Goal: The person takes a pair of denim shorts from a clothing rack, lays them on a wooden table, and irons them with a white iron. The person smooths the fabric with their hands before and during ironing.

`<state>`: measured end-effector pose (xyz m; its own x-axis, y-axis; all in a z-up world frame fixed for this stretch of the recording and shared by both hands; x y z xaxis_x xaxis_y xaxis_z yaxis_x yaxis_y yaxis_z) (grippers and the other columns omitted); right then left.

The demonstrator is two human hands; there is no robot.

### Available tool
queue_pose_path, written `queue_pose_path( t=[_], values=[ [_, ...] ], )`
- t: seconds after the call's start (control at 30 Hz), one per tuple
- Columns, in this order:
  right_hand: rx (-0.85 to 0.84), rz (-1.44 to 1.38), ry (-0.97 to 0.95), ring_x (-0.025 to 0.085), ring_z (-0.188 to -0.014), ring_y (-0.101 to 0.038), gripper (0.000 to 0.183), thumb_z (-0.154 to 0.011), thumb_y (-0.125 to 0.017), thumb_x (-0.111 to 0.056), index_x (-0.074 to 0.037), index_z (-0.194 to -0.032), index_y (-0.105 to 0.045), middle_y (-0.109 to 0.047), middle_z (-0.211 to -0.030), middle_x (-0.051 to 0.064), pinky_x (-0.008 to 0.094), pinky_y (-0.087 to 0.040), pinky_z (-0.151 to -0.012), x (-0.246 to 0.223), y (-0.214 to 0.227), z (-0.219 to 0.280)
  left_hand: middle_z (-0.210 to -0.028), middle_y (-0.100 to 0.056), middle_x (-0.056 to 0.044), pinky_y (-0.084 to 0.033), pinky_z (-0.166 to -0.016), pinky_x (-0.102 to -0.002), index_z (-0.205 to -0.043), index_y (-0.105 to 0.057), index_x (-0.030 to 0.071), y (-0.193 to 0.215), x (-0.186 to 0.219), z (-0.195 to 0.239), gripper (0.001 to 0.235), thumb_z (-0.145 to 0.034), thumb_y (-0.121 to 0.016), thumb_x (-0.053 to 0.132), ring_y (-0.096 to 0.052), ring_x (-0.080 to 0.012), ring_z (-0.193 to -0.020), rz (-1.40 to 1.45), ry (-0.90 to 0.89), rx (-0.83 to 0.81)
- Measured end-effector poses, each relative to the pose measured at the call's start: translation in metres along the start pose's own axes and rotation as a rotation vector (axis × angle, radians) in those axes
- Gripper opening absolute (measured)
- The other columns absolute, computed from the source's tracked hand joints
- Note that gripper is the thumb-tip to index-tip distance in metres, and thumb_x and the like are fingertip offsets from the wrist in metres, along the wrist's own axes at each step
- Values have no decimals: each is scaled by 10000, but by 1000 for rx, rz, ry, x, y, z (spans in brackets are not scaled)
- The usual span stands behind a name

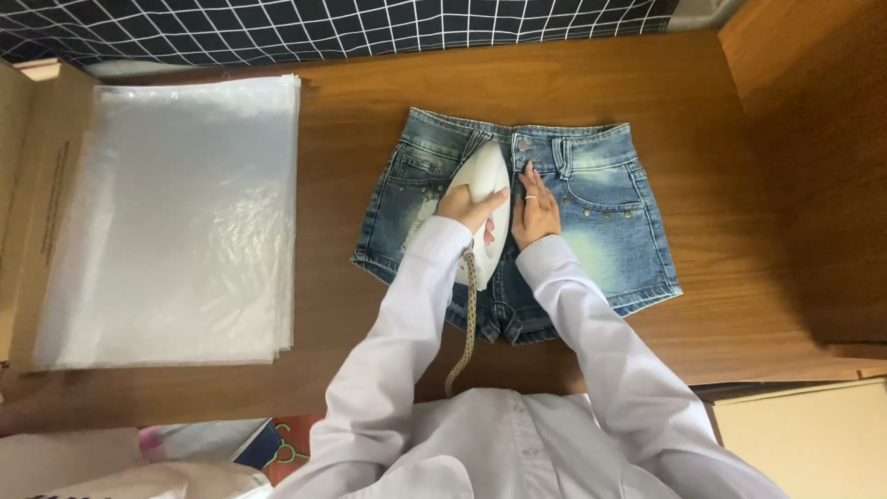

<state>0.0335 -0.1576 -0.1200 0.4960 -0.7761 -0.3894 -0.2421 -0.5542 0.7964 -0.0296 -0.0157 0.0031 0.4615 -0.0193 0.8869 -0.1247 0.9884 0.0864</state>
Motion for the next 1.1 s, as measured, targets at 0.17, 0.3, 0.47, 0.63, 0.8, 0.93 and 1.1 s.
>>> queue_pose_path(
  t=[0.17, 0.3, 0.47, 0.63, 0.8, 0.93, 1.1],
  values=[
    [-31, 28, -23, 198, -1263, -325, 360, -880, -401, -161, -108, -1235, -390, -306, -1403, 49, 396, -311, -992, -7, 5, 0, -527, -572, -154, -528, -371, -290, -821, -545, -29, 3, 12, 15, 400, -706, -643, 341, -589, -212, -404, -31, 21, -1],
    [-50, 53, -26, 205, -1264, -325, 374, -874, -388, -160, -94, -1243, -395, -310, -1401, 61, 392, -298, -1000, -9, 6, -1, -516, -567, -147, -524, -369, -282, -815, -542, -21, 5, 29, 7, 348, -724, -617, 306, -583, -205, -394, -91, 9, -28],
    [-60, 97, -36, 203, -1273, -309, 392, -877, -361, -155, -88, -1263, -380, -280, -1414, 65, 388, -291, -1002, -13, 7, -7, -513, -580, -122, -526, -371, -288, -816, -545, 1, 1, 39, -50, 359, -735, -590, 348, -594, -193, -396, -165, -49, 16],
    [-116, 131, -83, 203, -1289, -280, 397, -893, -321, -152, -77, -1283, -341, -247, -1426, 69, 378, -261, -1023, -16, 11, -15, -498, -560, -125, -514, -377, -288, -780, -544, -26, -2, 51, -59, 328, -733, -574, 297, -588, -201, -390, -144, -74, 30],
    [-161, 140, -109, 206, -1298, -257, 397, -918, -297, -152, -58, -1303, -313, -213, -1437, 74, 380, -246, -1034, -21, 16, -14, -497, -566, -118, -518, -376, -295, -775, -556, 8, 7, 25, -30, 332, -731, -601, 334, -591, -199, -390, -151, -30, 0],
    [-208, 126, -119, 202, -1313, -222, 404, -926, -280, -162, -53, -1315, -282, -169, -1449, 70, 386, -232, -1047, -18, 11, -13, -502, -561, -113, -501, -381, -283, -773, -563, 9, 18, 1, 4, 301, -736, -601, 305, -585, -193, -391, -161, -5, -48],
    [-81, 105, -112, 202, -1307, -233, 381, -945, -315, -196, -59, -1301, -315, -224, -1431, 73, 393, -209, -1046, -24, 12, -13, -483, -555, -109, -498, -397, -286, -762, -554, 18, 20, -1, 7, 265, -711, -600, 274, -585, -201, -382, -138, 5, -78]
  ],
)
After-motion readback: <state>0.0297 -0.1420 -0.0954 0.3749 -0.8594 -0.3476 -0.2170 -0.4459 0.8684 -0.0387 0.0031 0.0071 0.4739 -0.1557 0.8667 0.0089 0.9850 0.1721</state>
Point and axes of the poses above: each hand's wrist, its own z-axis away from the middle knuckle, its own y-axis out of the back of the hand, x = y × z, the point moved 2 cm from there along -z, towards the middle knuckle
